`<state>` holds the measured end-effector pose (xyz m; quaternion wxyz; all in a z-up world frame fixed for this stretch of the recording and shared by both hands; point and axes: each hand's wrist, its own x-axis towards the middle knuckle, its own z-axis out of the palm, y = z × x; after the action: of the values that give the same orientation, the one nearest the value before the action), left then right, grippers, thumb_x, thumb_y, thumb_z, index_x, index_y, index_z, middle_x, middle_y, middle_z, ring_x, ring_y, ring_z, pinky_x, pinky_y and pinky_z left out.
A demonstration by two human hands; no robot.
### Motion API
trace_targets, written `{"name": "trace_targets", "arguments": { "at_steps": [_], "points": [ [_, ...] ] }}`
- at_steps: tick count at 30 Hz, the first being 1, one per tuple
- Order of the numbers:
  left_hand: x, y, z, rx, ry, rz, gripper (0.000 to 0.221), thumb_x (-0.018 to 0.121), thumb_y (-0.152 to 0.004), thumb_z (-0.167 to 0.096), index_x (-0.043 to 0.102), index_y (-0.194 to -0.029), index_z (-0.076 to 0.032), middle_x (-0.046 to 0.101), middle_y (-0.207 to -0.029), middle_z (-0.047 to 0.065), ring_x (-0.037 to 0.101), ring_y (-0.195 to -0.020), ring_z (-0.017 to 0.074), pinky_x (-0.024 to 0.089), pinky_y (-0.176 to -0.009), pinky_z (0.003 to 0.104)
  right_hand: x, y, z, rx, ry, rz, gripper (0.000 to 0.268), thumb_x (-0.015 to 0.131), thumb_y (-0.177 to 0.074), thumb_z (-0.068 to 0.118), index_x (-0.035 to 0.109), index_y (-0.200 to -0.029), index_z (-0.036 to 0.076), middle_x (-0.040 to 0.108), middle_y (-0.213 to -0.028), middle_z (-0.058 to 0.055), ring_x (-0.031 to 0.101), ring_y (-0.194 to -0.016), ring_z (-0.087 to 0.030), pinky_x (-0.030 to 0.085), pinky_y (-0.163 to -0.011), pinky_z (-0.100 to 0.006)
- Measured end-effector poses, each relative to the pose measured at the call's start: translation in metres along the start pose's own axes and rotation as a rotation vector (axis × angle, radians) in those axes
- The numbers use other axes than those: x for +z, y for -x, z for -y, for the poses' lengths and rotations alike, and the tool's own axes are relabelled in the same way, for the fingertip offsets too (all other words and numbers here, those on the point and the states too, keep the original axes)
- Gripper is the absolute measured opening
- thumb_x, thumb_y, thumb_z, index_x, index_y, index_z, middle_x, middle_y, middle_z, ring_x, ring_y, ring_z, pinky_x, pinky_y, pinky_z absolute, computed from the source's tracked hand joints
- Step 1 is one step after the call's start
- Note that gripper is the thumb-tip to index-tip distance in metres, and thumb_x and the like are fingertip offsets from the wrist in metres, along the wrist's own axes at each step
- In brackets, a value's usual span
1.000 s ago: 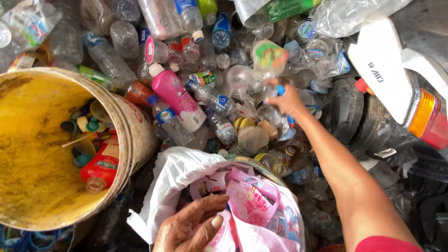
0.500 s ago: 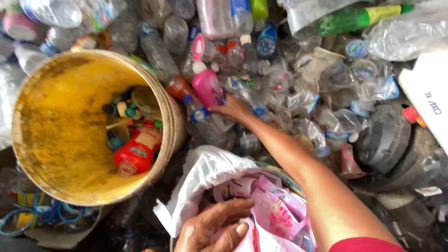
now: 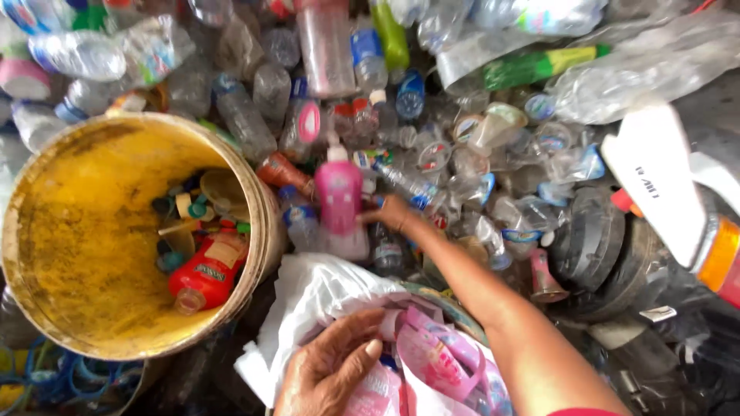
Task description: Sorting plastic bottles by removing caps and labels before placing them in bins
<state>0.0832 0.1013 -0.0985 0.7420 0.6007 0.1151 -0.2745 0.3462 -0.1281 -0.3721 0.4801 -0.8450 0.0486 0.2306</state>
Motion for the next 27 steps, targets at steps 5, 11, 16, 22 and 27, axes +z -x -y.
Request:
{"name": "trace_targets", "arguments": {
  "at_steps": [5,11,16,22,27],
  "points": [
    [-0.008,0.01,0.016,0.182,-0.048,0.132,0.043,0.072,-0.089,-0.013,0.068,-0.131,0.0,0.081,-0.12,0.012,0.076,-0.109,0.0177,0.059,-0.094,0.03,0.042,0.014,0.013,-0.074,-0.072,0.057,0.091,0.089,-0.06,0.043,0.06,-0.138,0.005,0.073,-0.118,-0.011,0.069,-0.096,-0.019,0.055,-0.087,-0.03],
    [-0.012,-0.006,-0.007,0.005,0.007,0.037,0.043,0.072,-0.088,-0.011,0.072,-0.129,0.0,0.081,-0.119,0.013,0.077,-0.111,0.0193,0.061,-0.095,0.031,0.014,0.03,0.057,0.144,-0.267,0.189,0.038,0.088,-0.069,0.033,0.074,-0.086,0.003,0.059,-0.058,-0.006,0.042,-0.039,-0.015,0.034,-0.038,-0.029],
    [-0.006,-0.023,-0.02,-0.117,0.062,-0.08,0.046,0.072,-0.086,-0.01,0.073,-0.132,0.0,0.082,-0.114,0.016,0.076,-0.105,0.0205,0.059,-0.091,0.031,0.004,0.036,0.048,0.026,-0.56,0.296,0.028,0.085,-0.075,0.032,0.072,-0.079,0.007,0.06,-0.057,-0.001,0.041,-0.041,-0.009,0.028,-0.04,-0.023],
    [-0.007,-0.068,-0.09,0.461,-0.588,-0.343,0.069,0.077,-0.081,-0.03,0.056,-0.142,-0.006,0.075,-0.118,0.01,0.073,-0.093,0.0184,0.059,-0.077,0.031,-0.065,0.093,0.13,-0.24,-0.842,0.291,0.018,0.084,-0.072,0.009,0.068,-0.08,0.007,0.061,-0.054,-0.002,0.043,-0.035,-0.01,0.033,-0.034,-0.025],
    [0.028,-0.08,-0.141,0.782,-0.022,0.012,0.092,0.085,-0.069,-0.016,0.042,-0.15,-0.012,0.064,-0.138,0.017,0.067,-0.122,0.0294,0.058,-0.106,0.038,-0.138,0.224,0.223,-0.501,-0.102,-0.084,0.06,0.092,-0.063,0.003,0.071,-0.119,0.01,0.065,-0.079,0.002,0.053,-0.068,-0.009,0.046,-0.058,-0.027]
  ]
}}
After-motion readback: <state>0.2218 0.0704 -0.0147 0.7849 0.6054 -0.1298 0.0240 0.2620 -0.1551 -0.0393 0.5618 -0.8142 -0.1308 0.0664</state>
